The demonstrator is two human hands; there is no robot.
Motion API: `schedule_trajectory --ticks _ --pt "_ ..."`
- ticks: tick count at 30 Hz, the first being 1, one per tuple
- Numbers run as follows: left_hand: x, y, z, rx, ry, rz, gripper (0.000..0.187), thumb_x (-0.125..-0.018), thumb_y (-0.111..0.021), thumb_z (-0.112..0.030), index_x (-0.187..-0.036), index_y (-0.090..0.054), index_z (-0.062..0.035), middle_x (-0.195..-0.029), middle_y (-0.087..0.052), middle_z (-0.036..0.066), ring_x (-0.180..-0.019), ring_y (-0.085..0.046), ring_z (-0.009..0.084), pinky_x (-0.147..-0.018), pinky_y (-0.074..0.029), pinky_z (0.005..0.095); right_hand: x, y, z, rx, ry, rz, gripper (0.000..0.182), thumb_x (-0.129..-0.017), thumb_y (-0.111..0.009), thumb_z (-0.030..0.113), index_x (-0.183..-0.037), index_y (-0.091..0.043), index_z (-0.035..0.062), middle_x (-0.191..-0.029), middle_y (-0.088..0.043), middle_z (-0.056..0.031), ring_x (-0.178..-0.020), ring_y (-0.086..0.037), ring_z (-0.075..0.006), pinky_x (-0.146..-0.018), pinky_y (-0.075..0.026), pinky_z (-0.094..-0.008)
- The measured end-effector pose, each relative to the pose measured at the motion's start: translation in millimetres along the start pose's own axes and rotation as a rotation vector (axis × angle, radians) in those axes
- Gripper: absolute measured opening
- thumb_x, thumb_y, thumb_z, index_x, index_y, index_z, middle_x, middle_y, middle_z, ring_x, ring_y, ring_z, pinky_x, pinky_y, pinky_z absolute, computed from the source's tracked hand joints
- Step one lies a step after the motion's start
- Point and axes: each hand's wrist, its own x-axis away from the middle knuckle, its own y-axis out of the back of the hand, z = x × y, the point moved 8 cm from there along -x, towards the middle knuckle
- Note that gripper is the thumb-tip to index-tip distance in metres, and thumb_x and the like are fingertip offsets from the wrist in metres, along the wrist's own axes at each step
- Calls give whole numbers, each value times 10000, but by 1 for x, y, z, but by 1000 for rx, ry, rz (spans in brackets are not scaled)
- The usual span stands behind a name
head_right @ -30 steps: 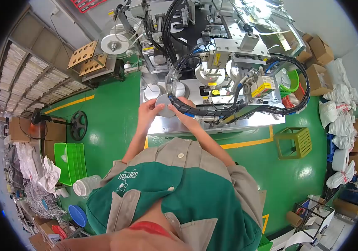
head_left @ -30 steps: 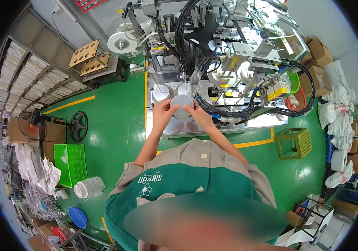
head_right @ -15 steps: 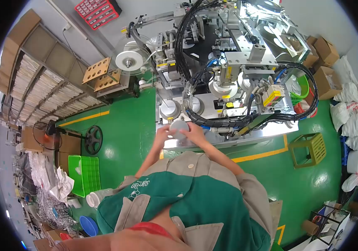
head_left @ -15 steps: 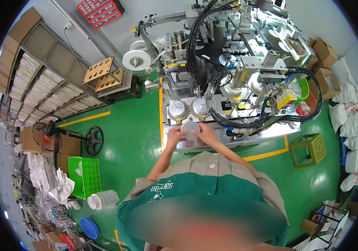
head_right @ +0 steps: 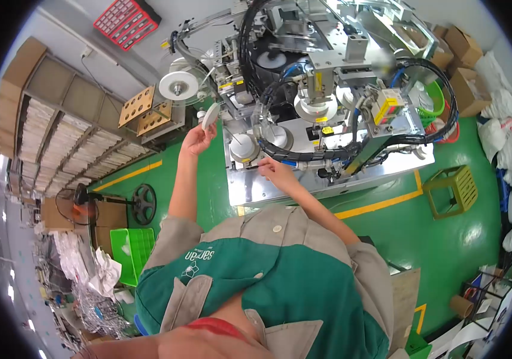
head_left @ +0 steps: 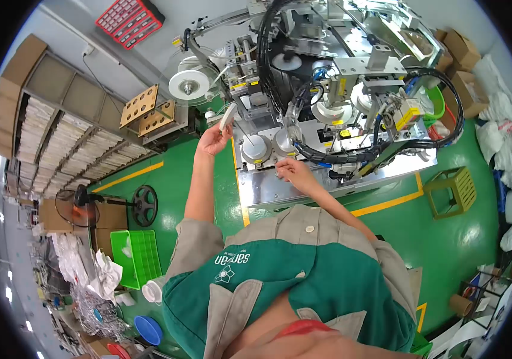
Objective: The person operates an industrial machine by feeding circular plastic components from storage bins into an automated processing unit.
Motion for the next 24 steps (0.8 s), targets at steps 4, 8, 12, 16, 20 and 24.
schedule_trajectory --ticks 4,8,12,16,20,24 --pt "-7 8 1 55 58 -28 370 -849 -563 -19 -1187 -462 92 -1012 -529 159 -892 -548 205 -666 -585 262 4 4 8 -9 18 -19 202 -864 -554 116 -1032 -573 6 -903 -634 -39 -788 -609 -98 -644 -492 -233" --pt "-9 11 -1 7 56 -36 346 -846 -574 -28 -1163 -488 80 -1018 -544 166 -888 -553 207 -661 -588 266 7 4 3 41 3 -1 205 -865 -536 95 -1044 -570 1 -906 -637 -53 -780 -608 -102 -632 -486 -232" --pt "-10 14 -1 -33 51 -75 290 -878 -559 -90 -1117 -520 69 -963 -569 140 -855 -566 195 -634 -589 290 9 7 4 68 0 -18 210 -858 -535 100 -1041 -577 4 -920 -646 -61 -783 -614 -105 -639 -493 -234" --pt "-10 14 -2 -81 26 -102 266 -874 -568 -93 -1089 -539 61 -938 -577 137 -844 -576 194 -613 -588 279 10 10 3 1 19 -64 211 -822 -560 110 -1002 -597 5 -820 -638 -35 -715 -597 -91 -607 -468 -229" --pt "-11 23 -22 -336 -156 -194 191 -829 -637 -95 -966 -578 24 -855 -598 114 -777 -606 196 -576 -582 246 11 12 6 3 8 -53 183 -835 -565 99 -995 -591 14 -849 -638 -30 -748 -610 -94 -622 -482 -236" --pt "-2 4 -37 -850 -310 -266 194 -823 -640 -127 -1006 -610 -72 -858 -621 -1 -730 -592 83 -554 -502 189 10 12 4 -4 4 -71 163 -840 -564 99 -981 -596 25 -834 -642 -30 -737 -617 -92 -614 -487 -231"
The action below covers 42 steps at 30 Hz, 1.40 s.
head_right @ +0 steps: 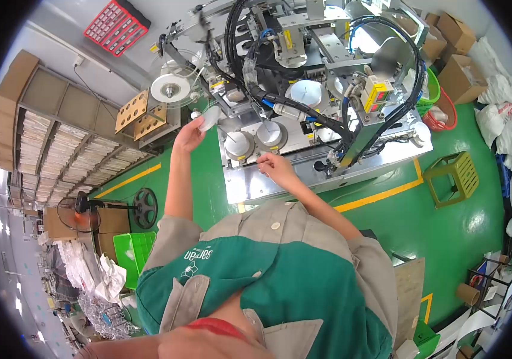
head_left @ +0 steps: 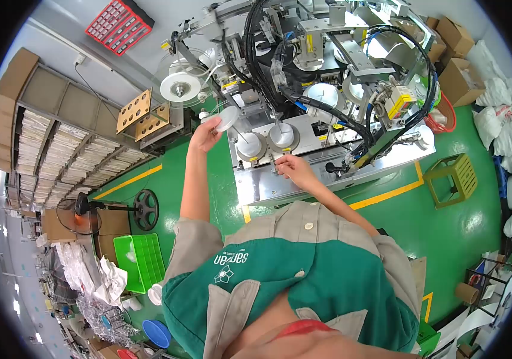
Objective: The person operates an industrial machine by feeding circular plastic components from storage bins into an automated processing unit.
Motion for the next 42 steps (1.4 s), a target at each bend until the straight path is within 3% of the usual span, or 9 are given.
schedule_trajectory --ticks 22,26,30,33,36,37,39,40,42 --pt "25 -28 -32 -378 -96 -42 393 -808 -663 -139 -1188 -564 -146 -1004 -584 -33 -907 -548 93 -776 -457 291 -11 -16 -19 -36 -174 150 230 -893 -477 185 -1098 -498 83 -993 -557 -17 -904 -549 -109 -777 -433 -261" --pt "24 -27 -32 -384 -115 -32 449 -774 -689 -118 -1202 -554 -127 -1046 -583 -11 -971 -543 113 -821 -451 321 -15 -10 -16 -55 -104 65 199 -884 -518 112 -1051 -563 13 -925 -625 -48 -801 -606 -112 -660 -489 -239" --pt "29 17 -62 -633 -411 -391 523 -740 -722 -174 -1220 -536 -78 -882 -582 26 -768 -534 118 -653 -435 269 -13 -6 -17 -60 -118 50 204 -888 -520 123 -1063 -558 25 -945 -626 -49 -819 -601 -112 -681 -485 -242" --pt "70 57 -88 -379 -634 -674 463 -765 -698 -157 -1194 -552 -64 -819 -568 -4 -651 -475 66 -550 -361 213 -11 0 -28 -6 -94 88 217 -897 -512 135 -1092 -527 41 -916 -587 -22 -824 -559 -92 -695 -467 -235" --pt "81 117 -50 -441 -733 -784 384 -818 -649 -162 -1168 -559 -31 -1070 -600 73 -977 -544 147 -830 -423 268 14 6 -33 102 -84 316 237 -917 -488 194 -1126 -496 84 -855 -485 9 -854 -479 -80 -768 -426 -239" --pt "91 101 -19 -321 -647 -758 353 -833 -631 -156 -1156 -565 -29 -1076 -596 60 -977 -544 144 -823 -436 282 19 21 -76 332 -72 407 302 -918 -488 234 -1184 -475 91 -980 -531 -12 -946 -502 -120 -827 -423 -280" --pt "71 109 65 -377 -415 -569 335 -845 -611 -135 -1164 -560 -43 -992 -617 48 -859 -562 109 -697 -470 242 74 52 12 750 -112 414 324 -907 -498 254 -1158 -527 52 -1063 -618 -112 -941 -598 -229 -788 -463 -335" --pt "62 104 122 -331 -408 -420 189 -865 -549 -107 -1038 -586 -41 -740 -526 -13 -610 -478 71 -516 -391 236 92 78 -6 544 -35 319 263 -853 -529 231 -1024 -584 39 -903 -631 -100 -793 -595 -248 -723 -461 -364" --pt "95 33 204 -356 -16 -409 138 -858 -583 -152 -939 -589 -40 -835 -596 -2 -743 -554 119 -593 -444 275 136 131 -10 570 -82 344 257 -843 -544 248 -992 -600 46 -876 -631 -110 -785 -594 -235 -708 -457 -354"
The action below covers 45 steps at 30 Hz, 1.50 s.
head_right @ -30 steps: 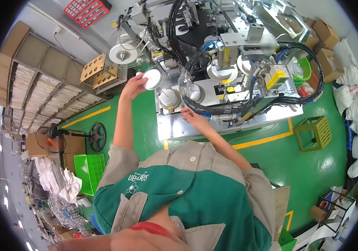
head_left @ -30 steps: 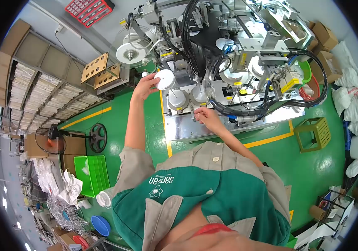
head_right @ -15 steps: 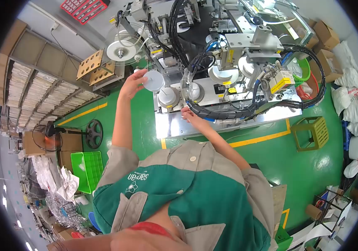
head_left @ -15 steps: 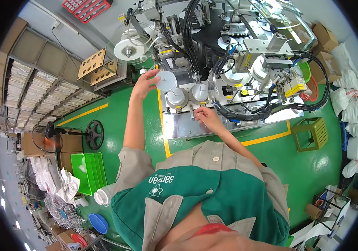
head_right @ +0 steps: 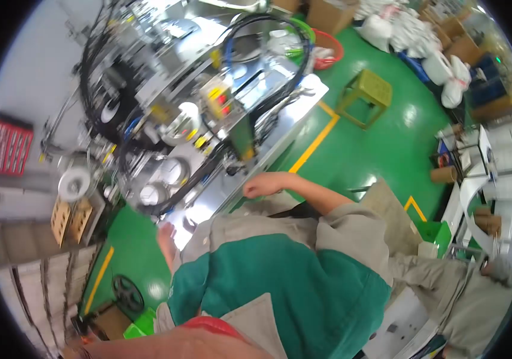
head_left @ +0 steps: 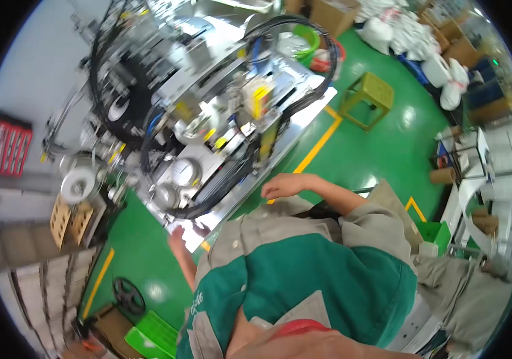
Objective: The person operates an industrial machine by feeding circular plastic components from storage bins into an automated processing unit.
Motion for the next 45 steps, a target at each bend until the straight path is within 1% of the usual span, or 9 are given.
schedule_trajectory --ticks 4,6,10,16,18,21,32,37,45 --pt "50 -128 92 -311 134 572 320 -823 -605 -124 -1118 -567 -7 -916 -625 66 -833 -586 180 -774 -462 273 84 104 -158 11 -419 -300 254 -770 -630 160 -993 -608 40 -888 -659 -88 -805 -626 -186 -719 -499 -327" --pt "58 -181 90 482 -319 1007 348 -815 -619 -134 -1126 -553 8 -969 -630 99 -858 -593 183 -780 -465 278 124 189 -206 200 -501 -854 340 -718 -663 141 -1037 -589 49 -856 -649 -102 -773 -625 -206 -720 -500 -324" --pt "81 -243 23 -601 -129 590 332 -828 -613 -146 -1120 -549 -3 -964 -633 116 -847 -612 187 -757 -489 305 139 310 -260 495 -591 -1101 731 -617 -739 148 -1267 -408 106 -1144 -513 -170 -1037 -520 -318 -890 -442 -392" --pt "96 -307 72 -581 -279 644 288 -799 -622 -73 -1082 -578 -42 -973 -644 94 -874 -629 174 -736 -503 285 82 363 -313 739 -426 -524 954 -531 -780 172 -1374 -336 215 -1429 -244 -205 -1267 -295 -418 -1047 -309 -444" --pt "79 -310 174 -370 161 628 247 -868 -499 -137 -1096 -582 -90 -1014 -637 81 -861 -608 145 -738 -486 260 62 357 -368 819 -393 -471 1197 -382 -888 196 -1397 -258 274 -1438 -231 -196 -1256 -325 -419 -1038 -325 -452" --pt "90 -331 186 -662 -460 627 298 -896 -463 -189 -1173 -539 -109 -1065 -618 60 -890 -596 136 -767 -474 256 54 360 -337 641 -383 -440 1100 -472 -831 169 -1400 -251 275 -1326 -364 -203 -1198 -385 -406 -1000 -358 -463" --pt "157 -379 69 -606 42 577 266 -903 -524 -174 -1123 -548 -26 -1012 -605 85 -957 -576 179 -829 -446 301 96 374 -314 433 -181 -635 869 -585 -741 137 -1359 -348 185 -1271 -367 -199 -1134 -422 -392 -963 -374 -428" --pt "131 -429 70 -773 -47 604 450 -885 -504 -380 -1176 -521 -38 -1038 -614 162 -970 -595 291 -824 -457 365 97 377 -327 467 -205 -601 897 -594 -747 176 -1376 -310 213 -1289 -355 -192 -1150 -403 -408 -968 -369 -450" --pt "127 -594 -5 -466 -127 476 287 -822 -607 -136 -1087 -575 -32 -955 -643 104 -844 -634 178 -737 -502 299 79 374 -329 517 -129 -419 1044 -558 -819 329 -1410 -236 175 -1369 -296 -242 -1188 -357 -436 -969 -370 -474"
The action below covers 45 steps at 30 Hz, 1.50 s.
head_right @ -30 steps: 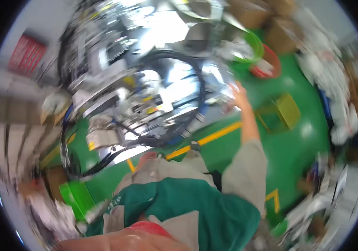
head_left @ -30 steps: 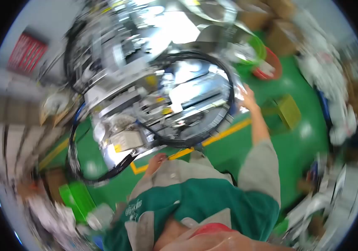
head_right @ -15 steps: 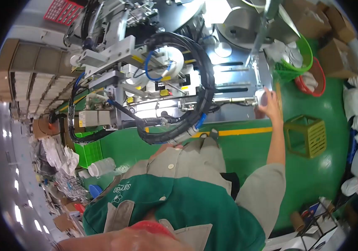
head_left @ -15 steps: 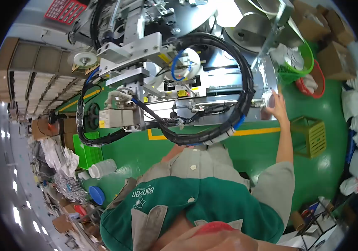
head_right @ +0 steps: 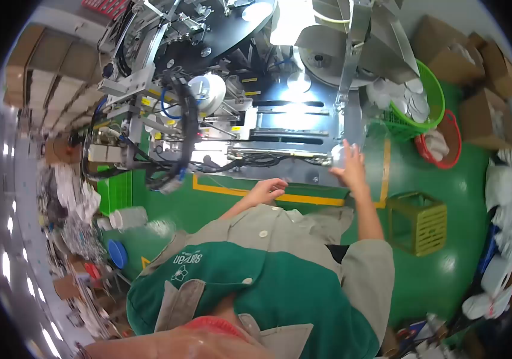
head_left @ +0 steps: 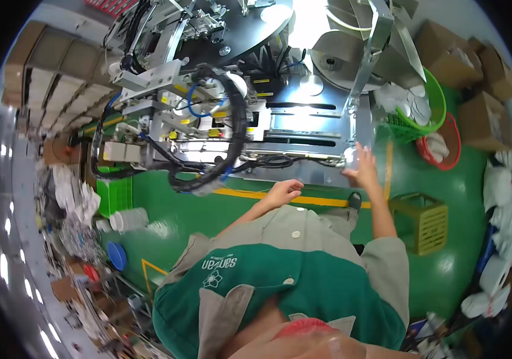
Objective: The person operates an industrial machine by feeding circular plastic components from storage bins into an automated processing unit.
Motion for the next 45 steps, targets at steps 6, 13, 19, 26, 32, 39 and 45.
schedule_trajectory --ticks 6,13,19,26,32,39,45 --pt "-46 -91 -27 402 252 -326 233 -862 -594 -215 -1016 -619 -42 -850 -640 26 -747 -620 109 -589 -490 256 -3 35 -2 -236 202 260 1082 -569 -812 421 -1424 -180 216 -1436 -163 -263 -1274 -241 -483 -999 -331 -500" --pt "7 -41 -58 657 222 -892 253 -895 -549 -182 -1086 -577 -18 -955 -602 42 -845 -601 125 -707 -482 239 -79 156 99 -632 503 245 310 -790 -663 171 -1050 -596 17 -1066 -601 -155 -928 -605 -257 -798 -479 -316" --pt "25 -86 -60 607 207 -927 233 -855 -582 -139 -1046 -618 -11 -860 -631 25 -769 -559 82 -683 -436 212 -154 130 290 -977 792 209 162 -803 -628 122 -940 -639 35 -784 -648 -120 -697 -623 -177 -637 -475 -285" --pt "42 -92 -46 687 261 -1090 241 -865 -574 -117 -1053 -598 32 -932 -643 79 -849 -602 146 -775 -458 252 -202 57 365 -737 784 372 313 -819 -643 209 -1099 -592 79 -820 -653 -95 -738 -611 -144 -694 -485 -276" --pt "42 -74 -38 774 290 -1109 235 -878 -561 -137 -1068 -596 -2 -938 -634 46 -857 -578 116 -726 -427 231 -206 35 377 -853 762 615 382 -789 -648 175 -1137 -561 45 -788 -666 -85 -649 -634 -133 -647 -494 -279" --pt "55 -64 -25 738 249 -1217 226 -868 -568 -118 -1059 -596 -1 -930 -643 48 -841 -587 109 -689 -427 212 -207 38 383 -733 790 591 369 -737 -659 111 -1096 -594 55 -788 -670 -100 -662 -656 -169 -669 -515 -294" --pt "66 -68 -20 769 268 -1288 229 -866 -573 -136 -1054 -594 -5 -900 -636 51 -839 -588 115 -692 -431 225 -207 60 379 -590 907 162 355 -708 -689 140 -1042 -597 61 -927 -548 -164 -915 -547 -319 -808 -449 -391"
